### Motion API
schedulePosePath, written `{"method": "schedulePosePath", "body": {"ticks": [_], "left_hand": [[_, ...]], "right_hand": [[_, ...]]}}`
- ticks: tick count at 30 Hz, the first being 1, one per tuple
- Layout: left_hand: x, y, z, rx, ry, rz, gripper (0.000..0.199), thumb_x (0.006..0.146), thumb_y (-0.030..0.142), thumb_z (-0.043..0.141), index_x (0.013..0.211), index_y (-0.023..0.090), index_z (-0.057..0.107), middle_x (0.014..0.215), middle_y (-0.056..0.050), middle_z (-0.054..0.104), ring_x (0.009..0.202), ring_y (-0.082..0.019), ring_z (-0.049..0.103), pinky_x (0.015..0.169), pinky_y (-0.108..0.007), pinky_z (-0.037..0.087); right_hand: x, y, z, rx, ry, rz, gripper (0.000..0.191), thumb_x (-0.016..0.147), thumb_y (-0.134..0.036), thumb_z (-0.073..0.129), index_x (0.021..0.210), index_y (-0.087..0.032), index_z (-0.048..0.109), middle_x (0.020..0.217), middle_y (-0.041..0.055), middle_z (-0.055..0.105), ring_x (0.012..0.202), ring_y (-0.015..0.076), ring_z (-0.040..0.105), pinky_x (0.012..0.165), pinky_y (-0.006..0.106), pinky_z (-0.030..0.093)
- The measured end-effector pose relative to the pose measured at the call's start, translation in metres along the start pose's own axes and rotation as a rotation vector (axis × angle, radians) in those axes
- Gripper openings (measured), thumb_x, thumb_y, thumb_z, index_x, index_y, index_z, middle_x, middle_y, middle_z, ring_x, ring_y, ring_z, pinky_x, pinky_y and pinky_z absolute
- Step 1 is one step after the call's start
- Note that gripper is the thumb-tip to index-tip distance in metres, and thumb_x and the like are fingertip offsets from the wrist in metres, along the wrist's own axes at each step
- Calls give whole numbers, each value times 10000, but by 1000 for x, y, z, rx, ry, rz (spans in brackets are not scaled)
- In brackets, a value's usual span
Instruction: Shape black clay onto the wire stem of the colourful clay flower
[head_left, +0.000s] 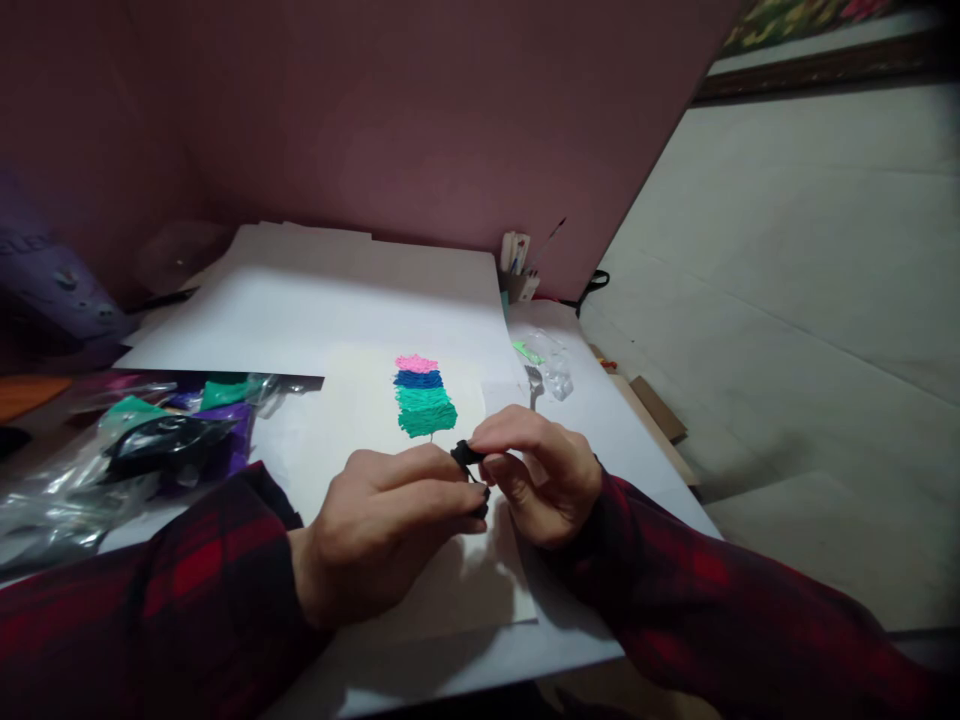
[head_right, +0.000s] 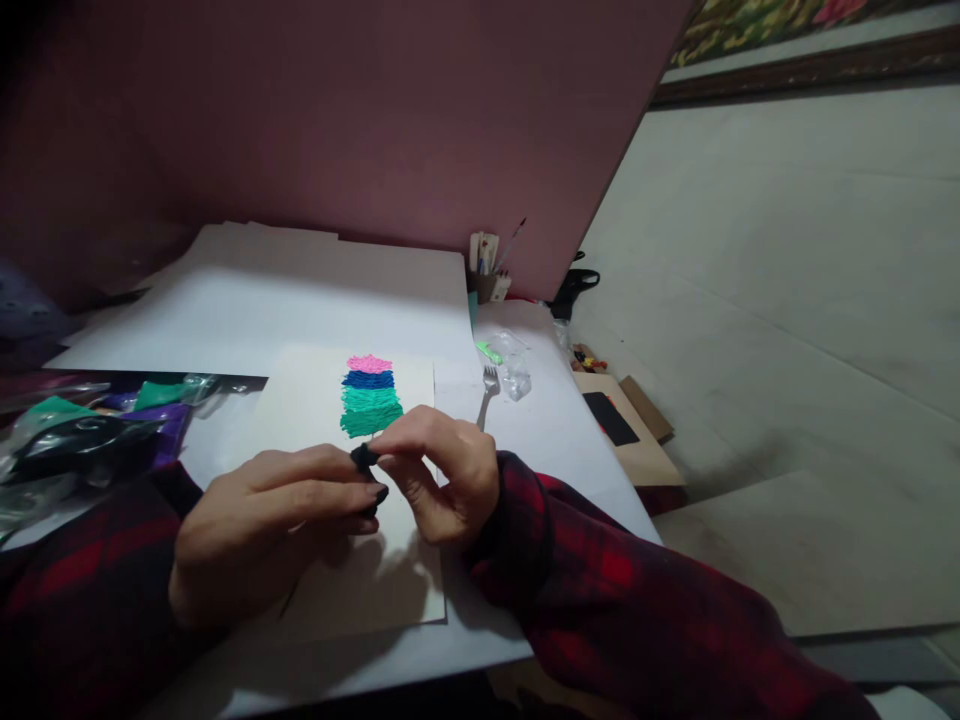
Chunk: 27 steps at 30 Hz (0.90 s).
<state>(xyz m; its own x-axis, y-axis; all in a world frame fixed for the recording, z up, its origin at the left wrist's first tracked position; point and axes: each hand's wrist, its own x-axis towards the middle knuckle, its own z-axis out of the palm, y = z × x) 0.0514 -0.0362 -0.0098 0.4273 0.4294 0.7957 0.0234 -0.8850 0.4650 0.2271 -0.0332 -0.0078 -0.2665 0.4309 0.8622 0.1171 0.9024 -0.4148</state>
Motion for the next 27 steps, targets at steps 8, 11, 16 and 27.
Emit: {"method": "schedulePosePath", "body": {"ticks": [8, 11, 16, 27], "left_hand": [[-4, -3, -4, 60, -21, -93, 265, 878, 31, 500, 1048, 199, 615, 854, -58, 692, 731, -145, 665, 602, -253, 543], [-10, -4, -1, -30, 14, -238, 228, 907, 82, 492, 1028, 243, 600, 798, -19, 673, 637, -131, 652, 526, -253, 531], [-12, -4, 1, -214, 147, -369, 150, 864, 137, 609, 957, 234, 543, 706, 40, 614, 494, -96, 607, 441, -217, 507], [1, -1, -5, 26, -15, -191, 222, 873, 98, 533, 1079, 168, 580, 848, -49, 668, 665, -125, 634, 554, -235, 526]], "right_hand": [[1, -1, -1, -158, -25, -46, 226, 828, -236, 675, 1024, -142, 611, 824, 76, 655, 716, 142, 619, 564, 263, 550], [0, -1, 0, -179, -22, -52, 216, 832, -167, 646, 1045, -175, 611, 826, 67, 670, 764, 152, 644, 611, 278, 567], [-3, -2, 1, -172, -22, -51, 304, 808, -60, 596, 1061, -228, 603, 819, 40, 679, 773, 150, 665, 627, 284, 580], [0, -9, -2, -163, -52, -98, 263, 787, -21, 572, 1009, -161, 595, 811, 77, 672, 766, 154, 656, 629, 274, 570]]}}
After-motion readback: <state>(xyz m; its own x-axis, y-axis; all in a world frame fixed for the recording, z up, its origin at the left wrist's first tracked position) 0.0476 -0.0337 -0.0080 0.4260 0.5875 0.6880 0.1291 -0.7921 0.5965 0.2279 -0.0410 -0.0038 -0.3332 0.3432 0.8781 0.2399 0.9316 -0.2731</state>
